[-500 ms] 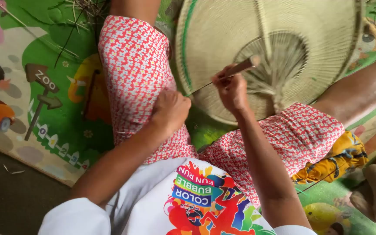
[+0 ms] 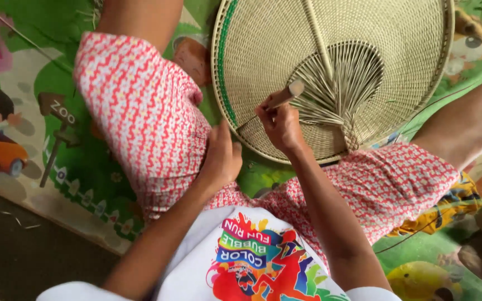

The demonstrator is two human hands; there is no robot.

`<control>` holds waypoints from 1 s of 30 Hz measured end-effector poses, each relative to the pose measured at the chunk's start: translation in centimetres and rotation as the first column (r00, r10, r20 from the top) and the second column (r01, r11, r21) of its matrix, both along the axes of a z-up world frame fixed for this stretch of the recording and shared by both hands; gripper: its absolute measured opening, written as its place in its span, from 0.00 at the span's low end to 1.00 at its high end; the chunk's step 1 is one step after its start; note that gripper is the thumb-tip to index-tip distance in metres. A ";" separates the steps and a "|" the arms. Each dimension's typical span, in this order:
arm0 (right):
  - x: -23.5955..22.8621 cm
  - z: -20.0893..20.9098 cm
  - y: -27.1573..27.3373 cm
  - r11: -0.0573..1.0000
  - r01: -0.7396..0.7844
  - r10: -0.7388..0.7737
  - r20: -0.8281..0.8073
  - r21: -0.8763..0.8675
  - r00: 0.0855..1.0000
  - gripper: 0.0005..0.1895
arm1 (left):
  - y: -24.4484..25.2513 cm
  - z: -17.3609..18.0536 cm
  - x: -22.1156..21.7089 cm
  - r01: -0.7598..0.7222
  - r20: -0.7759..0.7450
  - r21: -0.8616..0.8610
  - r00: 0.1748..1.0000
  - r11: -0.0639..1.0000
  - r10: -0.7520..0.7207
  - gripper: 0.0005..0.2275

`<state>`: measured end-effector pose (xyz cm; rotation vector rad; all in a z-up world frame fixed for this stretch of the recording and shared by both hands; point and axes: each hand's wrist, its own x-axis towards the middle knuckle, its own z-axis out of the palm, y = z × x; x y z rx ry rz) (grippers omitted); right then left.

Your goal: Weaving a decorative green string border onto a large hand-woven fan using a small wooden tool.

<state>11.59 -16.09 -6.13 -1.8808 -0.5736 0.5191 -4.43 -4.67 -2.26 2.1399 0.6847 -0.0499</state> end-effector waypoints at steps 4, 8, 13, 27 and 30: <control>-0.6 0.4 -0.2 1.000 0.008 -0.008 0.006 0.026 1.000 0.06 | 3.3 -7.2 5.3 -0.307 -0.365 0.058 0.879 0.950 0.306 0.32; 0.0 1.0 -0.2 0.997 0.052 -0.050 -0.031 0.062 0.998 0.06 | 5.3 -12.3 8.2 -0.404 -0.166 0.151 0.889 0.902 0.426 0.17; 1.5 0.6 -1.5 0.986 0.159 -0.153 -0.098 0.057 0.983 0.08 | 5.8 -8.6 10.9 -0.328 -0.087 -0.110 0.944 0.938 0.319 0.16; 2.4 0.1 -1.9 0.985 0.167 -0.164 -0.061 0.043 0.985 0.13 | -2.1 -10.0 5.7 0.156 -0.389 -0.080 0.905 0.984 -0.175 0.11; 2.4 -0.3 -1.7 0.982 0.180 -0.174 -0.095 0.059 0.980 0.13 | 5.9 -11.6 5.9 0.234 -0.453 0.457 0.891 0.858 -0.002 0.03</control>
